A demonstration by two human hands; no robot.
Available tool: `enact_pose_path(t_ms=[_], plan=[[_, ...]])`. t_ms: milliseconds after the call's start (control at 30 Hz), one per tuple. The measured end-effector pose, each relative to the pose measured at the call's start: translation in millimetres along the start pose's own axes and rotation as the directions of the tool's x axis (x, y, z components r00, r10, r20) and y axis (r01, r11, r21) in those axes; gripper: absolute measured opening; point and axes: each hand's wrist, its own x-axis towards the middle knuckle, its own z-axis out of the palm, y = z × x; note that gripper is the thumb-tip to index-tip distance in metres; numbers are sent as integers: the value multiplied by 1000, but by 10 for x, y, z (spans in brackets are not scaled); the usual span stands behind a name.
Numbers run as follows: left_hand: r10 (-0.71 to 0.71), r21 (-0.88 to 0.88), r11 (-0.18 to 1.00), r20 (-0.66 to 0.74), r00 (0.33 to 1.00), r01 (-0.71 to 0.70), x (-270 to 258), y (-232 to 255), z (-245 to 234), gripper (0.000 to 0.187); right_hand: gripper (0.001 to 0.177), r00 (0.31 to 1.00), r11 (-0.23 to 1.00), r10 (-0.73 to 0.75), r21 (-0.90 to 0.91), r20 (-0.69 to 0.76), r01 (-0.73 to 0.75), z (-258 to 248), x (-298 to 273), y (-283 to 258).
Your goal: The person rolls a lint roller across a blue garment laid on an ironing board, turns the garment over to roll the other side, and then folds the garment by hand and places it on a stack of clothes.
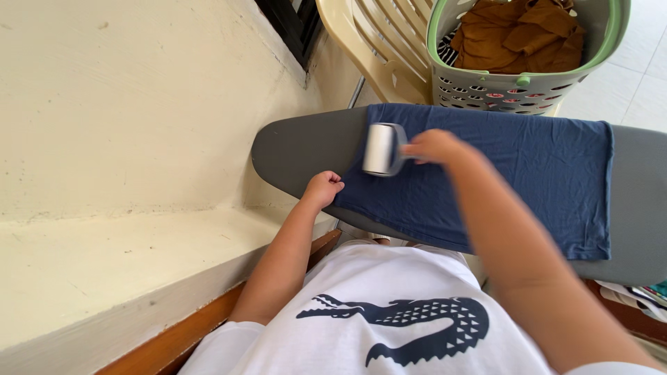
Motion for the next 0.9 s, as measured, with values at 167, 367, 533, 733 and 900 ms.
enact_pose_path(t_ms=[167, 367, 533, 733, 900], plan=[[-114, 155, 983, 63, 992, 103, -144, 330, -108, 22, 64, 964, 958, 264, -126, 31, -258, -1078, -951, 1435], [55, 354, 935, -52, 997, -33, -54, 901, -66, 34, 54, 994, 937, 104, 340, -43, -83, -255, -328, 332], [16, 233, 972, -113, 993, 11, 155, 813, 50, 30, 53, 985, 980, 96, 189, -144, -67, -190, 131, 47], [-52, 221, 973, -51, 997, 62, 160, 793, -99, 29, 56, 976, 974, 215, -73, 28, -212, -1146, -549, 1569], [-10, 295, 955, -98, 995, 39, 121, 1176, -97, 31, 48, 996, 963, 66, 267, -66, -46, -334, 163, 371]])
